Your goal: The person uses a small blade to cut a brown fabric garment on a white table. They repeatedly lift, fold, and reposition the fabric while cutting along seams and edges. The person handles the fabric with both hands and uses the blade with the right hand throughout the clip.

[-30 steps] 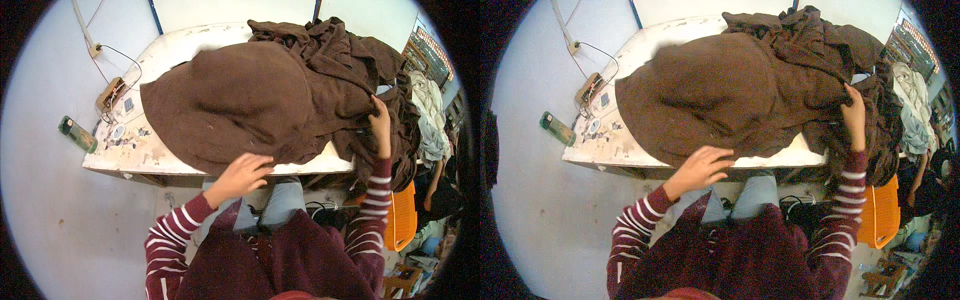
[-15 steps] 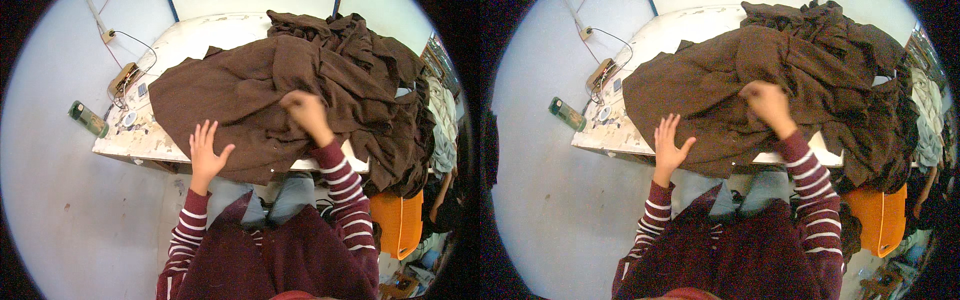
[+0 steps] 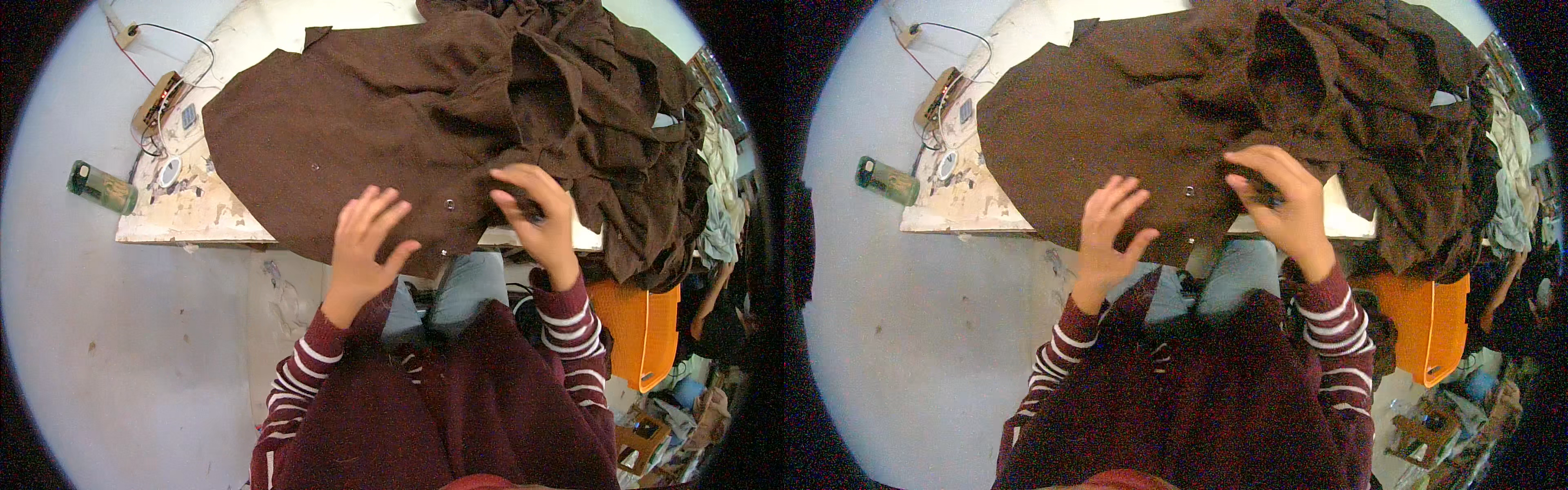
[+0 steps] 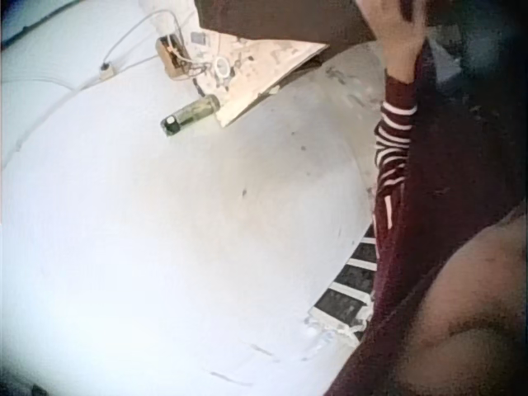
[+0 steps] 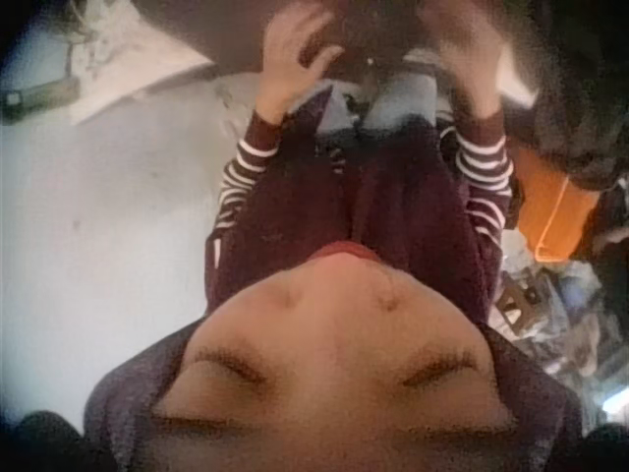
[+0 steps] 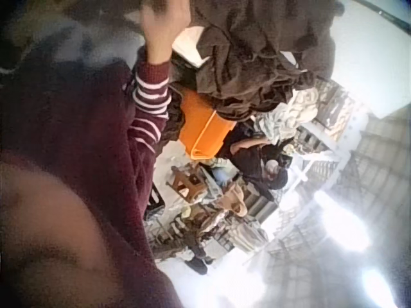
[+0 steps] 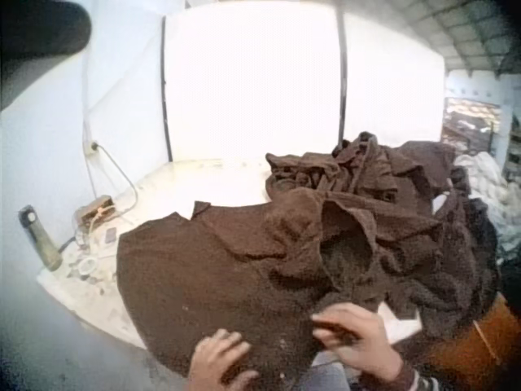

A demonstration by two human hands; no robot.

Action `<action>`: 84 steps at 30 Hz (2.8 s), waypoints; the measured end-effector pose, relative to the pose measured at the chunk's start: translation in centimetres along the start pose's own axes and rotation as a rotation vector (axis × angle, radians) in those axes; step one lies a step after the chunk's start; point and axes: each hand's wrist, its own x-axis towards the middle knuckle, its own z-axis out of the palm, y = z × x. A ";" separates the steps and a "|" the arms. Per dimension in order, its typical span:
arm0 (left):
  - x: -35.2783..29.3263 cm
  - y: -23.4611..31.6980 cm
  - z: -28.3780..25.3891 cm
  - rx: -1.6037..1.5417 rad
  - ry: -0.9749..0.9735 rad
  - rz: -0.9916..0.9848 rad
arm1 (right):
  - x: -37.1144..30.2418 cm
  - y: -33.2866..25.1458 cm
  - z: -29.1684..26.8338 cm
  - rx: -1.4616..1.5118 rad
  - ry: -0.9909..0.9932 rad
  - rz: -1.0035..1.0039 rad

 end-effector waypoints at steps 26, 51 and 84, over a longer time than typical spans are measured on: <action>-1.3 0.3 1.5 0.094 -0.156 -0.062 | 1.9 -0.9 0.0 -0.196 -0.502 0.037; -1.4 0.4 1.6 0.127 -0.178 -0.060 | 4.7 -1.7 2.2 0.246 -0.424 0.117; -13.8 -3.3 -0.2 -0.461 -0.525 -0.423 | 7.8 1.5 11.4 0.513 -0.429 0.096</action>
